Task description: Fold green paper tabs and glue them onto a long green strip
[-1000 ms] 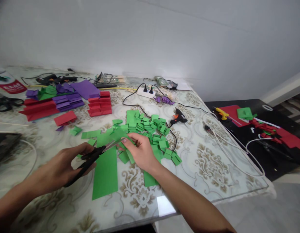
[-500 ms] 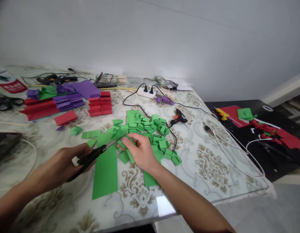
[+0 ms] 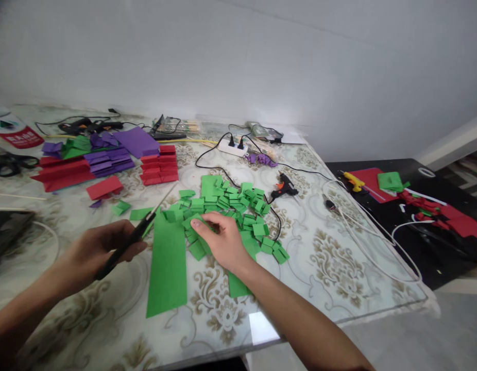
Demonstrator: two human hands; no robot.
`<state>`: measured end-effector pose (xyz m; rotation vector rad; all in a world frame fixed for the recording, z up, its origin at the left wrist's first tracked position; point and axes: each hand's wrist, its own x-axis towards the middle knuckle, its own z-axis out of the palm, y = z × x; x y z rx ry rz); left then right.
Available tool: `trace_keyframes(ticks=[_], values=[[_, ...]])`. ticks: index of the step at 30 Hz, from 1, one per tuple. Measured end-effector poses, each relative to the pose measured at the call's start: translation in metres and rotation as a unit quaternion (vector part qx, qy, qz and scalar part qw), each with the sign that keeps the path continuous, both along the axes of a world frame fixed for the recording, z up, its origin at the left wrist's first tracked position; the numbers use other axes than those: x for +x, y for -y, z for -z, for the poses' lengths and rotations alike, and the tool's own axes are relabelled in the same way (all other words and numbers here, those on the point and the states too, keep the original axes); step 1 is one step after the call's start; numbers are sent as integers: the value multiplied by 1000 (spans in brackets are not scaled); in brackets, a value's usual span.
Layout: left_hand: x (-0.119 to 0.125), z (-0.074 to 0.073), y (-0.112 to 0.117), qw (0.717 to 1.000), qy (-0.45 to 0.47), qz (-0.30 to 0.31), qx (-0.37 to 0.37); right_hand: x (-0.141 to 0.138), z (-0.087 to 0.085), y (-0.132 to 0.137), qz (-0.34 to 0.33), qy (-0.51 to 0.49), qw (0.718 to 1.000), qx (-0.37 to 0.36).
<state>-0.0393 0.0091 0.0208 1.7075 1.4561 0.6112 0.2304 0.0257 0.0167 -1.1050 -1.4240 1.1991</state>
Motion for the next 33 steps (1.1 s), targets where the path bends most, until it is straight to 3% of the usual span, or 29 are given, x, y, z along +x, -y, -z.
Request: trace_keyframes(ticks=[3, 8, 19, 33], values=[[-1, 0, -2, 998, 54, -31, -20, -1, 1, 0, 2, -1, 1000, 14], [10, -2, 1, 993, 95, -68, -21, -2, 0, 4, -6, -5, 1000, -23], [42, 6, 19, 970, 235, -67, -21, -21, 5, 27, -85, -48, 989, -113], [45, 3, 24, 965, 248, -83, -9, -19, -1, 28, -98, -53, 984, -136]])
